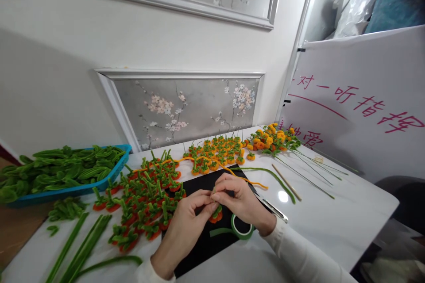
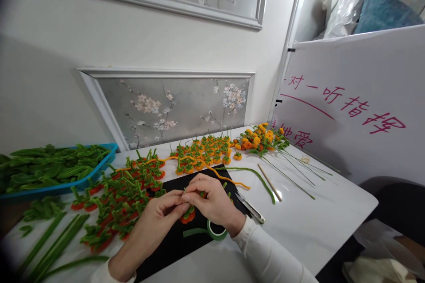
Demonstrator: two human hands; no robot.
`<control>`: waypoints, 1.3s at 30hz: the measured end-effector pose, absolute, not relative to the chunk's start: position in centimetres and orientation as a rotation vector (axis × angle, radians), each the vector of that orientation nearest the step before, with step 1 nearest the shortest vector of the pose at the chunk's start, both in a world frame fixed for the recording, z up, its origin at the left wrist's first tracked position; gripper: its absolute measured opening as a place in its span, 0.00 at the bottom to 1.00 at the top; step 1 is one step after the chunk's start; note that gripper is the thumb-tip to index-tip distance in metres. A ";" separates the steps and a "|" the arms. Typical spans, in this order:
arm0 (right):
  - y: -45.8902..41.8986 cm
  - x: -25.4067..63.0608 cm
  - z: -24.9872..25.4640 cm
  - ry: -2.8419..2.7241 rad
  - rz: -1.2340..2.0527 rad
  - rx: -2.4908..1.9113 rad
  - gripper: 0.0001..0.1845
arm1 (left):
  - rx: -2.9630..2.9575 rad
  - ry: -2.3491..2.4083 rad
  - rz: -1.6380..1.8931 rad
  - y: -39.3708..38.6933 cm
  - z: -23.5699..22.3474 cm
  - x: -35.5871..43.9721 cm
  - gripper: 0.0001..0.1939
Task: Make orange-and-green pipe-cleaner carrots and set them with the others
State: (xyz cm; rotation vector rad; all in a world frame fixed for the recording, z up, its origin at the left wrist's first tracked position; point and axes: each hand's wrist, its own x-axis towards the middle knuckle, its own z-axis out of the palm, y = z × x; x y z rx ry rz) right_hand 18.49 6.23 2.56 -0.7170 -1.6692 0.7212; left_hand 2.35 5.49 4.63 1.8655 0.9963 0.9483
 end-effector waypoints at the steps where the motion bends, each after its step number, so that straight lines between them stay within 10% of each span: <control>1: 6.2 18.5 2.7 -1.689 0.739 -0.707 0.12 | 1.859 0.997 0.928 5.5 4.6 2.3 0.12; 26: 6.0 18.4 2.9 -1.763 0.734 -0.689 0.10 | 1.988 1.104 0.798 5.6 4.0 1.8 0.21; 39: 6.3 18.2 2.3 -1.596 0.666 -0.730 0.09 | 1.923 1.181 0.847 5.3 3.9 2.3 0.08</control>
